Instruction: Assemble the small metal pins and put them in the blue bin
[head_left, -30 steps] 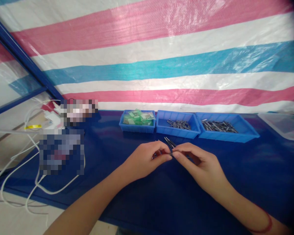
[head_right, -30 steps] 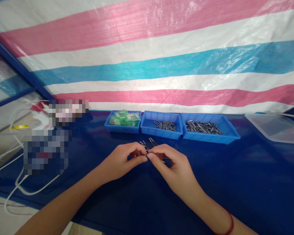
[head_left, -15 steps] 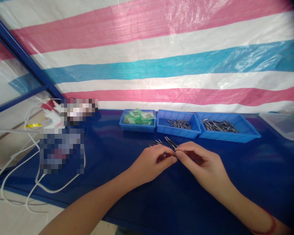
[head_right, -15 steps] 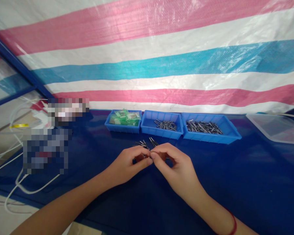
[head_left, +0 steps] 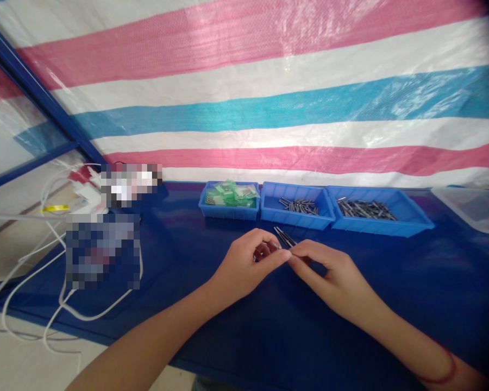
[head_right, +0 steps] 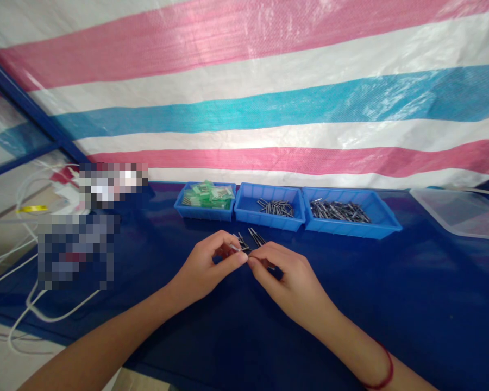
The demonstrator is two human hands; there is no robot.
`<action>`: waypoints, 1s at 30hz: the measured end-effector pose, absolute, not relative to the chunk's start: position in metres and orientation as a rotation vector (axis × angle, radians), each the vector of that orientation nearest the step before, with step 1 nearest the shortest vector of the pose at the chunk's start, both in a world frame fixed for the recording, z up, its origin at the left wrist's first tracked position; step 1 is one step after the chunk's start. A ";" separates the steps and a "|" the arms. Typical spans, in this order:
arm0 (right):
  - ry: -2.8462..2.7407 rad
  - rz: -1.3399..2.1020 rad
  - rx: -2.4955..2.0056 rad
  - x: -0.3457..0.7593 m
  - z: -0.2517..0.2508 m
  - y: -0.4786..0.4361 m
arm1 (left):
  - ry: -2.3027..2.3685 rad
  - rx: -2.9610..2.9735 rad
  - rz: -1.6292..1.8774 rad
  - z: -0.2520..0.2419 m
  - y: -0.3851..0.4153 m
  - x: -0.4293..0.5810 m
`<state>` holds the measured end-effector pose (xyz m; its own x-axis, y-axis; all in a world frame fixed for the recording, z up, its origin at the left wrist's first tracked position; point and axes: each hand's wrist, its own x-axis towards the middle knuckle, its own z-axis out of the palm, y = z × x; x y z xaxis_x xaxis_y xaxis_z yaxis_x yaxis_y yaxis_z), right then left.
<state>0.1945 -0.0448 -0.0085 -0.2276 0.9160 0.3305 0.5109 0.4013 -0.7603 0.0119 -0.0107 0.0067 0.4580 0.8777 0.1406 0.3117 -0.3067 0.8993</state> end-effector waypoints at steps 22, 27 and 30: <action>-1.706 -0.392 -1.808 0.299 -0.013 0.001 | 1.039 2.642 0.522 -0.012 0.002 0.005; -1.867 -0.342 -1.549 0.265 -0.009 -0.010 | 1.073 2.726 0.408 -0.016 0.002 0.004; -1.964 -0.220 -1.435 0.248 -0.013 -0.015 | 1.083 2.773 0.402 -0.016 0.001 0.006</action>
<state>0.2477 -0.0149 -0.0129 -0.1558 0.7761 0.6110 0.8920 0.3763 -0.2505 0.0059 0.0015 -0.0164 0.7058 0.6807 0.1964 0.6441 -0.7319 0.2223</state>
